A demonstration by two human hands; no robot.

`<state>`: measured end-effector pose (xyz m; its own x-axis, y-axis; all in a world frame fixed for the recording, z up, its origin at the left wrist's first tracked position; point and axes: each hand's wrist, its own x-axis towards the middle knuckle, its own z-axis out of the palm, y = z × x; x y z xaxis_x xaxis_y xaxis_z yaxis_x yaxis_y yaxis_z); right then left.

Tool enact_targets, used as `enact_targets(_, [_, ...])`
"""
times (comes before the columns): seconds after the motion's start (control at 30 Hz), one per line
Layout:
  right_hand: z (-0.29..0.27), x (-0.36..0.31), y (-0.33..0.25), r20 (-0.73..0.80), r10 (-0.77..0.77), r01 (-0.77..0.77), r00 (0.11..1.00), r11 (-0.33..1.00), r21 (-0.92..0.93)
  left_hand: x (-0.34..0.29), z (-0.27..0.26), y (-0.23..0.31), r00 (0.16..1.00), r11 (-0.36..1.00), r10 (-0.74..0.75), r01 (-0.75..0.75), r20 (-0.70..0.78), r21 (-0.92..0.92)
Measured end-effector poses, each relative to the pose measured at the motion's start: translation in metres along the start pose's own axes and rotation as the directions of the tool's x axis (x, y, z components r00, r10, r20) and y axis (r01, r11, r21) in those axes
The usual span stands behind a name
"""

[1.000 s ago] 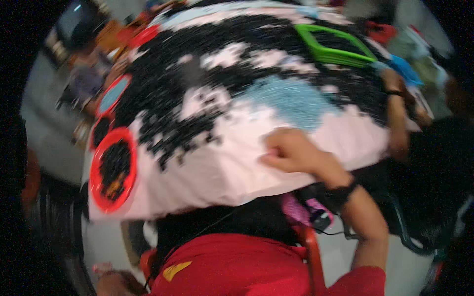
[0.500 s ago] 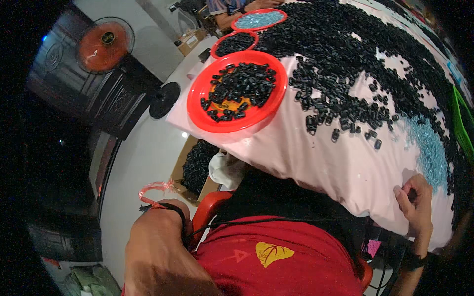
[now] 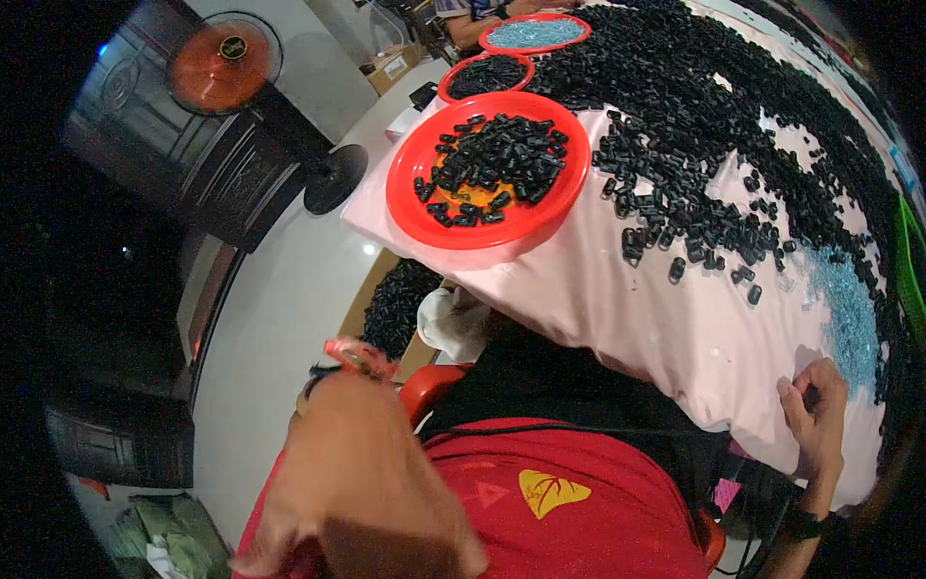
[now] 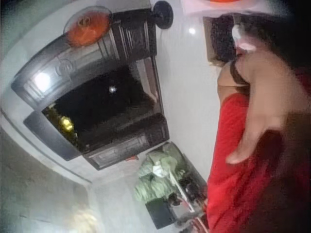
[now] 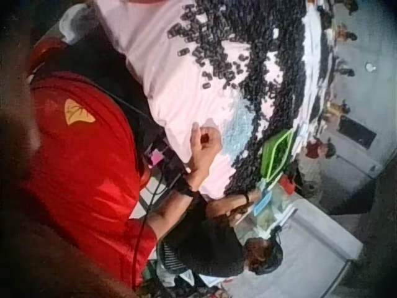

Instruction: The person picks up a black plastic toggle and a small clear bead, fits the bead into the toggle, and places the assembled piece into a red tray. This process is repeated multiple times using components from piles on the table.

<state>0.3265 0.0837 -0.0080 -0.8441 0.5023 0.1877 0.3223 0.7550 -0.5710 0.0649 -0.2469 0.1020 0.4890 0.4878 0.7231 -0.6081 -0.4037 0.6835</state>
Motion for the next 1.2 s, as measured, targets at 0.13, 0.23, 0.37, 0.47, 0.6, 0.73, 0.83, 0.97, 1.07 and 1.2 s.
enact_targets(0.13, [0.000,-0.002,0.000,0.011,0.042,-0.043,0.999,0.996,0.073,-0.013,-0.020,0.014,0.990,0.998,-0.011,0.002,-0.143,-0.063])
enact_targets(0.23, [-0.001,-0.001,-0.005,-0.005,0.072,-0.071,0.997,0.987,0.145,-0.019,-0.039,0.028,0.882,0.972,-0.234,0.227,-0.408,-0.068])
enact_targets(0.37, [-0.013,0.005,-0.020,0.020,0.085,-0.087,0.996,0.989,0.116,-0.004,-0.089,0.018,0.864,0.983,-0.105,0.165,-0.493,0.079])
enact_targets(0.47, [-0.018,0.007,-0.032,0.009,-0.021,0.022,1.000,0.999,-0.028,0.016,-0.133,0.013,0.744,0.992,0.098,-0.021,-0.661,0.124])
enact_targets(0.6, [-0.011,0.037,-0.063,0.045,-0.178,0.182,0.983,0.976,-0.121,0.015,-0.182,0.006,0.494,0.928,0.108,-0.361,-0.863,-0.090])
enact_targets(0.73, [0.001,0.074,-0.088,0.070,-0.197,0.206,0.978,0.966,-0.154,0.007,-0.176,-0.030,0.179,0.998,-0.069,0.006,-0.981,-0.069])
enact_targets(0.83, [0.016,0.096,-0.089,0.066,-0.221,0.230,0.973,0.952,-0.203,-0.004,-0.169,-0.046,0.143,0.931,-0.143,0.355,-0.979,-0.084])
enact_targets(0.97, [0.020,0.111,-0.085,-0.006,-0.144,0.139,0.990,0.965,-0.220,-0.017,-0.167,-0.060,0.182,0.785,-0.090,0.618,-0.979,0.043])
enact_targets(1.07, [0.023,0.111,-0.089,0.048,-0.076,0.084,0.996,0.976,-0.200,-0.016,-0.155,-0.066,0.301,0.269,-0.179,0.931,-0.937,0.248])
enact_targets(1.2, [0.026,0.109,-0.090,0.045,-0.017,0.021,0.999,0.995,-0.093,-0.032,-0.171,-0.108,0.581,0.085,0.140,0.800,-0.802,0.595])
